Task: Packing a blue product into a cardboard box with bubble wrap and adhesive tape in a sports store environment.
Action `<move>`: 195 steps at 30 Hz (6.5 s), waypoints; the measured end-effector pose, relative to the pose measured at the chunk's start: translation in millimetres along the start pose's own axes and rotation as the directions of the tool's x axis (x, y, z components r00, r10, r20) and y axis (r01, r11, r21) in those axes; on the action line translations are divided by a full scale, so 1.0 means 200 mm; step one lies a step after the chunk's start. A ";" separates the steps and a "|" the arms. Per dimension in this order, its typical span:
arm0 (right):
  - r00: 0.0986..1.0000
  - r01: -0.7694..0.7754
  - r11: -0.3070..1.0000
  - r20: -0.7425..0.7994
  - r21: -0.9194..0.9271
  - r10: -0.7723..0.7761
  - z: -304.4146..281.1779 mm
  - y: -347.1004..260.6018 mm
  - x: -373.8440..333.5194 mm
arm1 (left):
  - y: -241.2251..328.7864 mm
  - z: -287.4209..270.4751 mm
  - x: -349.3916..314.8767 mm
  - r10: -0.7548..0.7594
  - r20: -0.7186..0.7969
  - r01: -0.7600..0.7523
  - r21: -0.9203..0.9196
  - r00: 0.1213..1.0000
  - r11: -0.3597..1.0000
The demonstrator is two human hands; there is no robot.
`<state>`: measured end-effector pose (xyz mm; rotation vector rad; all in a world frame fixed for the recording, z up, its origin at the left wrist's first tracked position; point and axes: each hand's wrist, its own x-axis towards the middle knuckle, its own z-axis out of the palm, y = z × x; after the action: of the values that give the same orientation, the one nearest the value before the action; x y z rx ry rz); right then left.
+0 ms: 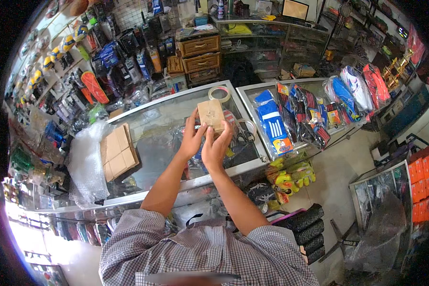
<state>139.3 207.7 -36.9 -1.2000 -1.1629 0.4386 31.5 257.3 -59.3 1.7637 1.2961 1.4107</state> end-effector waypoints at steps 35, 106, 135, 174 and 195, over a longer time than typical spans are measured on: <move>0.305 0.580 0.718 0.715 0.385 -0.629 1.04 -0.80 -0.98 | 0.22 -1.83 -1.14 0.027 -0.742 0.337 0.336 0.670 0.880; 0.427 0.566 0.766 0.685 0.306 -0.590 1.13 -0.75 -1.03 | 0.27 -2.12 -1.29 0.108 -0.801 0.345 0.370 0.589 0.863; 0.701 -0.247 0.915 0.710 0.318 -0.058 1.19 -0.64 -0.85 | -0.02 -2.21 -1.12 -0.020 -0.770 0.623 0.500 0.638 0.601; 0.922 0.327 0.877 0.324 -0.352 -0.213 0.02 -0.42 -0.36 | 0.22 -1.00 -0.83 0.127 0.251 -0.258 0.603 0.960 0.755; 0.754 0.559 0.689 0.628 -0.462 -0.191 -0.04 -0.30 -0.52 | 0.20 -0.96 -0.77 0.063 0.161 -0.145 0.566 0.985 0.811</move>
<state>87.5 99.5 -32.0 -1.3706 -2.1457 0.0186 -133.7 72.4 -30.6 2.3074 1.6958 0.9737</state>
